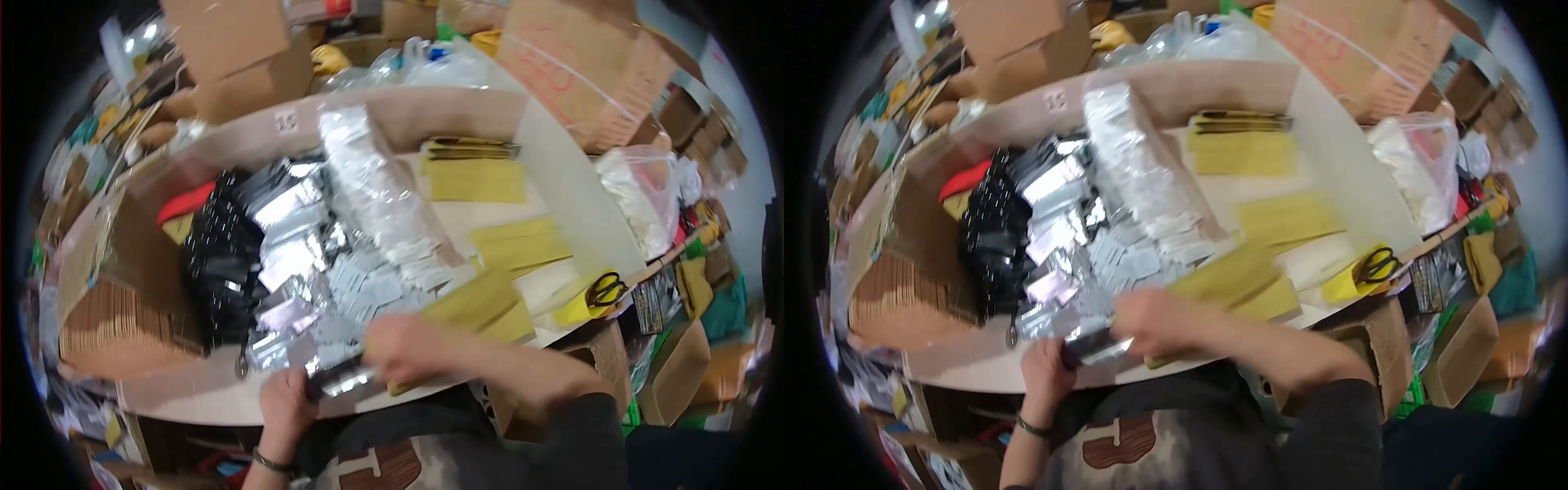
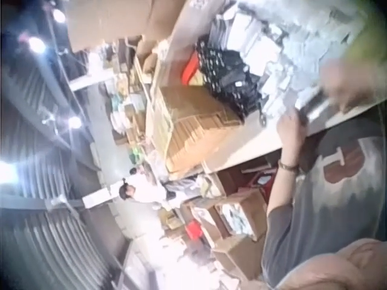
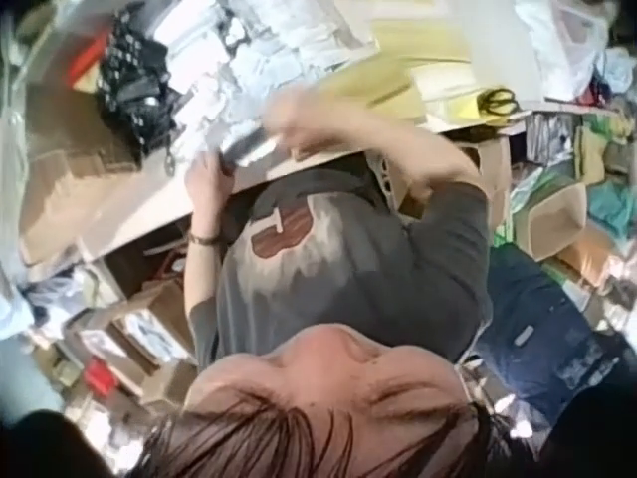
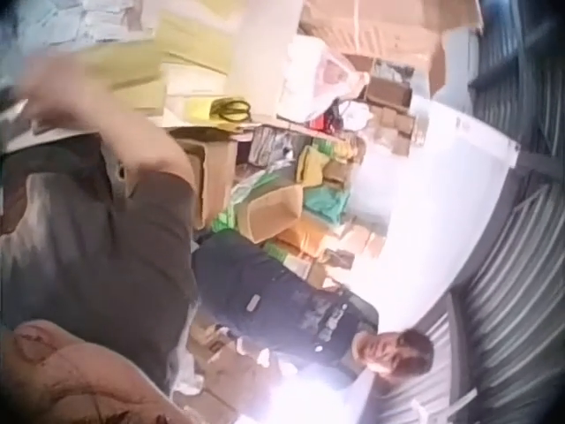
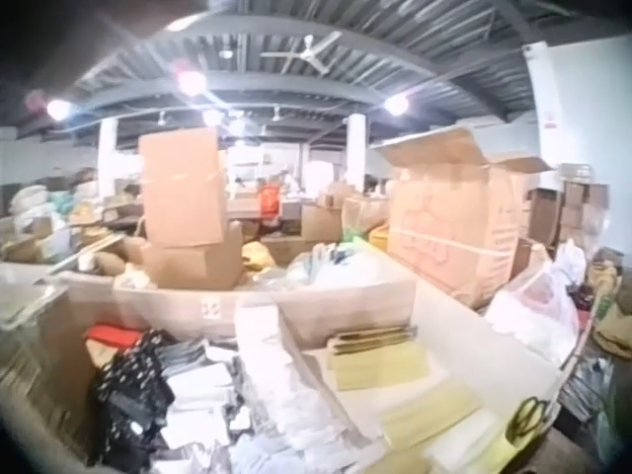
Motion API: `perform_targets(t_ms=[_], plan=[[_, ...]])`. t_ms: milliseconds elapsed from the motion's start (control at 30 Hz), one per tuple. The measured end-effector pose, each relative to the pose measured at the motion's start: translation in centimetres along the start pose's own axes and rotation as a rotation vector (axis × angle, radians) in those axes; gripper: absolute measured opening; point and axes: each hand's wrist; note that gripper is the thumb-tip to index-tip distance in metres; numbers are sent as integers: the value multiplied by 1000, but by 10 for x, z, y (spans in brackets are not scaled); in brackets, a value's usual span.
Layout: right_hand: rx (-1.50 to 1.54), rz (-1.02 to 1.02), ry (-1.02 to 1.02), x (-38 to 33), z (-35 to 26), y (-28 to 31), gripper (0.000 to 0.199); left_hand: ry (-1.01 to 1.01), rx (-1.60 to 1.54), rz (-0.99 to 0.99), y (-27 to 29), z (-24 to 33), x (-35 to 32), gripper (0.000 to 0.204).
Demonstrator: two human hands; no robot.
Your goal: Packing small product pouches into yellow envelopes at a factory workstation.
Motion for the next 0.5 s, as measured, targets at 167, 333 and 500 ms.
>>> perform_targets(t_ms=[167,333,500], plan=[[-484,26,-330,-78,36,91,35,517,-586,-352,3,-3,-13,29],[192,-89,-264,-53,-3,7,57,-96,-1010,-535,-9,53,5,53],[-490,21,-164,-37,-6,-36,48,218,-1169,-739,3,56,14,47]])
Point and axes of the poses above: each hand's wrist, its own x-axis towards the middle knuckle, its own y-axis out of the back of the hand, z = x × y, and after that the axes turned 4 degrees about -y, right-handed
